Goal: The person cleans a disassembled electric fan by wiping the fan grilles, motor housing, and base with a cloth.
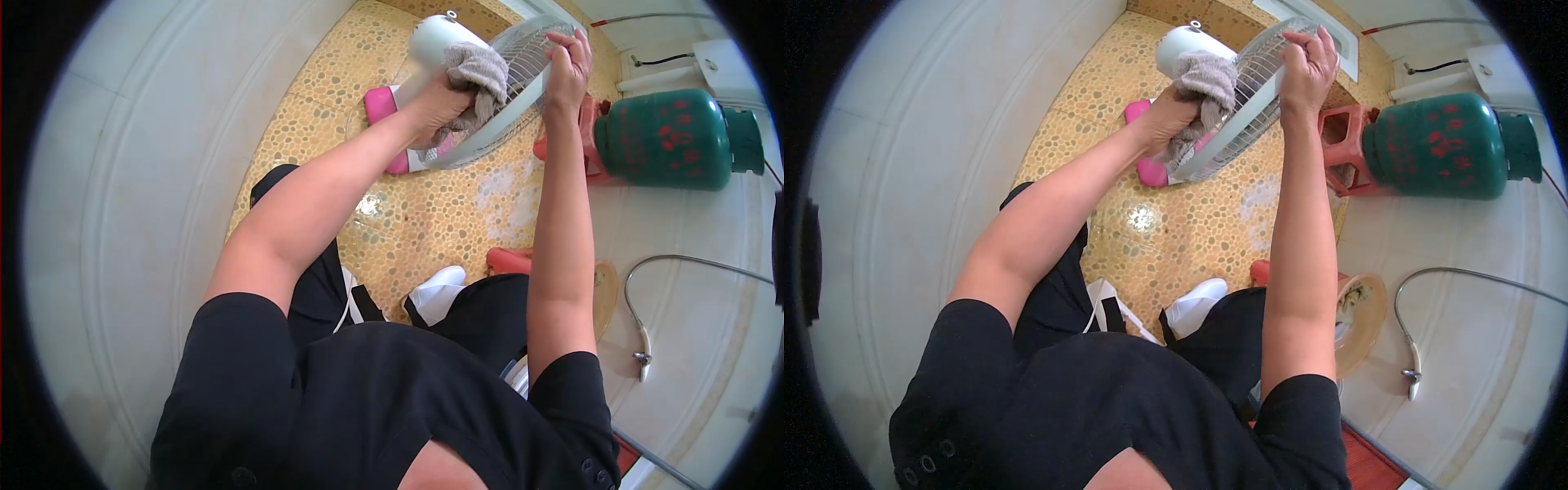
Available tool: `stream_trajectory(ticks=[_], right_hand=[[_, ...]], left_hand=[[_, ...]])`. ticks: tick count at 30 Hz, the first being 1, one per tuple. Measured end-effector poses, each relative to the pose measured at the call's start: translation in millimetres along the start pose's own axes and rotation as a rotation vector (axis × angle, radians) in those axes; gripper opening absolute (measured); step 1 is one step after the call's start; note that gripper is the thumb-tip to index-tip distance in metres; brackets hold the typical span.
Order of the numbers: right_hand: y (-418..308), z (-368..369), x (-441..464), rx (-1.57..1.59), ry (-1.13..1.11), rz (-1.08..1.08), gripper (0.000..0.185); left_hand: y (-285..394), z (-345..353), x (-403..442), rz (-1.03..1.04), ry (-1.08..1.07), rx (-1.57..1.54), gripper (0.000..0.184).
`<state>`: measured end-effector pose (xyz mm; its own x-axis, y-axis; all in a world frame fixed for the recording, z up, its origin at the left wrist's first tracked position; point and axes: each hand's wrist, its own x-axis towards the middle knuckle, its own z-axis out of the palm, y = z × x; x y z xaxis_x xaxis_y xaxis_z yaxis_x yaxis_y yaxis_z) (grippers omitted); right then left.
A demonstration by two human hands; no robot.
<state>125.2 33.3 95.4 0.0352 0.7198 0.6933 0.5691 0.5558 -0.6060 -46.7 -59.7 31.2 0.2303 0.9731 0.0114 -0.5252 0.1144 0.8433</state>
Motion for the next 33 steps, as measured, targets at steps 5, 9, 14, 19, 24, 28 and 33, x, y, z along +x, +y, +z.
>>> stream_trajectory(ticks=[5, 9, 14, 19, 24, 28, 33], right_hand=[[7.1, 1.5, 4.2, -0.015, 0.014, -0.010, 0.025], [13.3, -3.6, 7.7, 0.015, -0.021, 0.010, 0.025], [3.8, -3.0, 5.6, 0.012, -0.024, 0.007, 0.024], [7.3, -6.9, 1.9, 0.126, -0.031, 0.070, 0.024], [9.7, 0.9, 7.7, 0.096, -0.002, 0.085, 0.023], [10.2, 7.9, 13.4, -0.055, -0.005, 0.052, 0.023], [-9.9, 10.8, -0.3, -0.124, 0.046, 0.032, 0.023]], left_hand=[[-9.8, 13.3, 10.9, 0.128, 0.130, 0.039, 0.033], [-33.0, 12.4, 35.7, 0.211, 0.217, 0.085, 0.044], [-35.5, 10.3, 43.1, 0.167, 0.388, 0.049, 0.045], [-36.0, 3.8, 38.6, 0.064, 0.359, -0.079, 0.035], [-25.2, -23.1, 33.2, -0.183, 0.254, -0.792, 0.032], [-15.1, -13.7, 18.8, -0.047, 0.221, -0.169, 0.038], [-14.2, 1.4, 15.4, 0.123, 0.275, 0.076, 0.042]])
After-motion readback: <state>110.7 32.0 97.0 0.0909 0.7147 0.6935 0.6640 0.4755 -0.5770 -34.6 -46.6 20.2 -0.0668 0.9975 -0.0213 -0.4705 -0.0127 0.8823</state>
